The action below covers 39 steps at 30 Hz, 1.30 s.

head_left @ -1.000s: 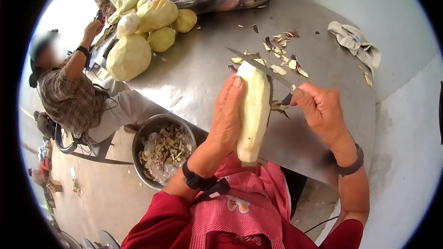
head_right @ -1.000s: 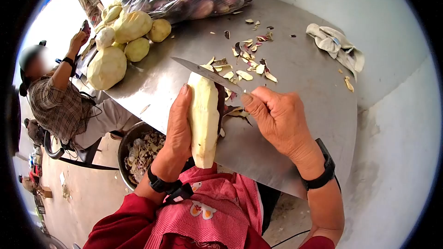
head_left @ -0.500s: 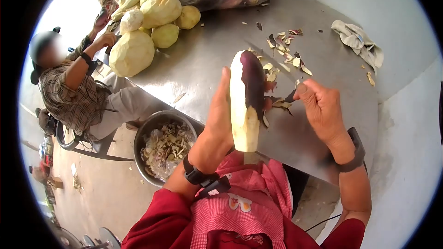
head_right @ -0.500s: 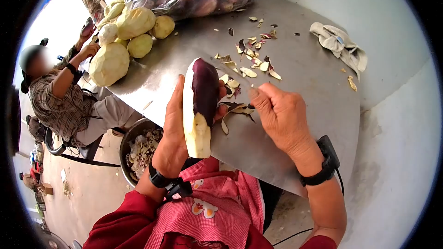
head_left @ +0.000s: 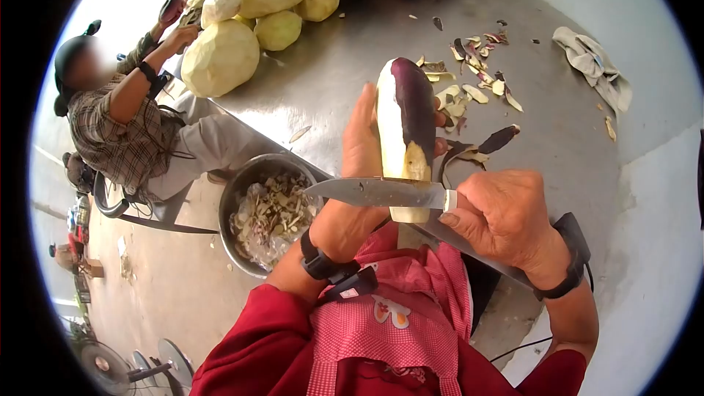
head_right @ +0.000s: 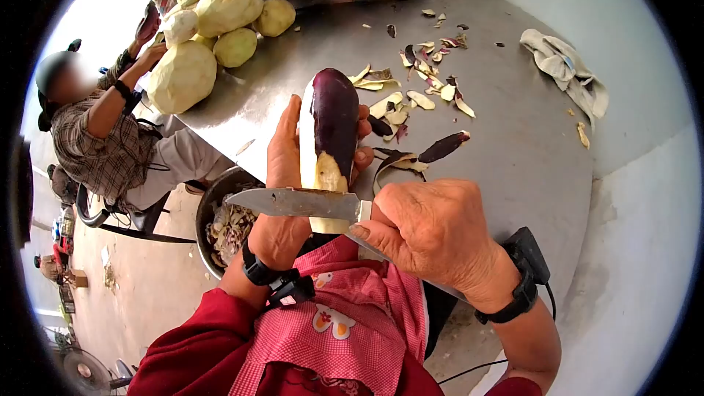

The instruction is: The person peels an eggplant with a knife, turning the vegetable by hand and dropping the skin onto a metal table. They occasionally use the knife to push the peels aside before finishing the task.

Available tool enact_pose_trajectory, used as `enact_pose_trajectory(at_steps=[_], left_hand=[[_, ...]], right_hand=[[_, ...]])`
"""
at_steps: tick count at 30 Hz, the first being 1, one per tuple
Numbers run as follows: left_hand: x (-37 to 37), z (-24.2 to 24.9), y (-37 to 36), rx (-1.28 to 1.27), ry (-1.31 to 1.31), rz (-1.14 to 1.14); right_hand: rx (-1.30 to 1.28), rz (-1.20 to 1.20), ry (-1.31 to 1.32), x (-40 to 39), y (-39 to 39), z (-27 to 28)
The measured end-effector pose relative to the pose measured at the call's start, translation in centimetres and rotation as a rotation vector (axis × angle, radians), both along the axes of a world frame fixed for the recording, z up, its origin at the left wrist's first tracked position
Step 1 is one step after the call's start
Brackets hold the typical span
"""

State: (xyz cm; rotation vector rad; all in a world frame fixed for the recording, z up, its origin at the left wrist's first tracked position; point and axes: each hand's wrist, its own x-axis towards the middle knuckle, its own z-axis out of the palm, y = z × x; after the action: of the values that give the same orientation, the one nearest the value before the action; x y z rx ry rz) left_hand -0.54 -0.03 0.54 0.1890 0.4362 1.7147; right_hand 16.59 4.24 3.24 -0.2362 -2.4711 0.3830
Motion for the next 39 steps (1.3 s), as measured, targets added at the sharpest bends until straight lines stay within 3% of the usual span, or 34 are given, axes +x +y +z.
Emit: enact_pose_trajectory(at_steps=[25, 28, 30, 33, 37, 39], left_hand=[[-0.1, -1.7, 0.4, 0.085, 0.147, -0.01], [0.0, -1.6, 0.5, -0.008, 0.209, 0.023], [-0.1, -1.8, 0.1, -0.07, 0.328, -0.013], [0.0, -1.3, 0.0, -0.004, 0.247, -0.081], [-0.6, -1.4, 0.6, 0.129, 0.075, -0.109], [-0.2, -1.0, 0.6, 0.053, 0.07, -0.041]], right_hand=[[0.188, -0.152, -0.001, -0.5, 1.2, -0.5], [0.17, -0.195, 0.012, -0.4, 1.4, -0.9], [0.136, -0.411, 0.008, -0.2, 2.3, -1.3], [0.046, -0.55, 0.012, 0.8, 5.0, -1.5], [-0.141, -0.472, 0.079, 0.9, 5.2, -1.7], [-0.156, -0.417, 0.082, 0.8, 4.8, -1.5]])
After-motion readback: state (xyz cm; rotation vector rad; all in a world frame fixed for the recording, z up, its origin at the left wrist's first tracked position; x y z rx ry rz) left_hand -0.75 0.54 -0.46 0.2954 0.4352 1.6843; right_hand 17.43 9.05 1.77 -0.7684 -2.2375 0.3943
